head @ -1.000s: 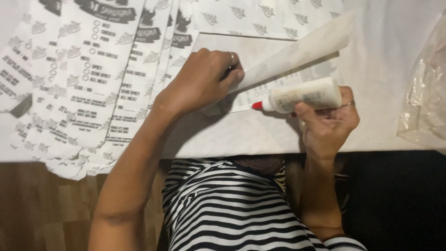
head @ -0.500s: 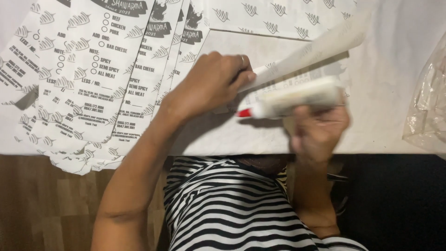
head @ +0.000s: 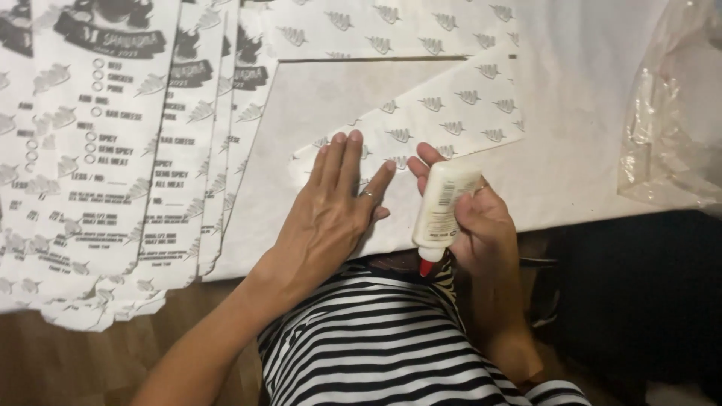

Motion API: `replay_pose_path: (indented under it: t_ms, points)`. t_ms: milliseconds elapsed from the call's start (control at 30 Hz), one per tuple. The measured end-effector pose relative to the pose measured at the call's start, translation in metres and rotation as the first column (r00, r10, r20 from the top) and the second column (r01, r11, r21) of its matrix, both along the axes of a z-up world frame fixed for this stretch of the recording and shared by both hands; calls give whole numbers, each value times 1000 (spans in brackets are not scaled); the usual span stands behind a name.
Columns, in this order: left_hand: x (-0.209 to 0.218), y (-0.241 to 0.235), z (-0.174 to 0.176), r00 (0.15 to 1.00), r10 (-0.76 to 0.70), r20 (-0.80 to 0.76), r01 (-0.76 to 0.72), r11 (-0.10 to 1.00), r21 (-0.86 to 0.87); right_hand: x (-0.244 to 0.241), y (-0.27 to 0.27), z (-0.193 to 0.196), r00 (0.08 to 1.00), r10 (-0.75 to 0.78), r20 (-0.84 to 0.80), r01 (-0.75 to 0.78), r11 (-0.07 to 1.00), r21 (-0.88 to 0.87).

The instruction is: Applying glue to the edges of printed paper sheets and folding them to manually assemble paper bags.

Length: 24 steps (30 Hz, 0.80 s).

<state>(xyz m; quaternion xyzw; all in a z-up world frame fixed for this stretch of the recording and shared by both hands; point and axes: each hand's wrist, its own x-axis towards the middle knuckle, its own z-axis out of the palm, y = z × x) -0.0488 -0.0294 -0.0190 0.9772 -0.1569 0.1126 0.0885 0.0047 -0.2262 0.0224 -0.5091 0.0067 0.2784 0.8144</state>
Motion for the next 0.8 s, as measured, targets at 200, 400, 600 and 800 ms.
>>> replay_pose_path:
  t_ms: [200,400,600,800]
  points:
    - [-2,-4,4,1000,19,16,-20,997,69,44,-84,-55,990,-139,-35,143,973,183]
    - [-1,-9,-2,998,40,57,-39,999,-30,66,-115,-37,909,-411,-72,416,876,243]
    - [-6,-11,-15,998,51,-33,-49,997,55,34,-68,-45,990,-16,-139,79,885,459]
    - [-46,33,4,954,205,-220,-171,972,164,60,-101,-41,978,-60,-202,164,818,551]
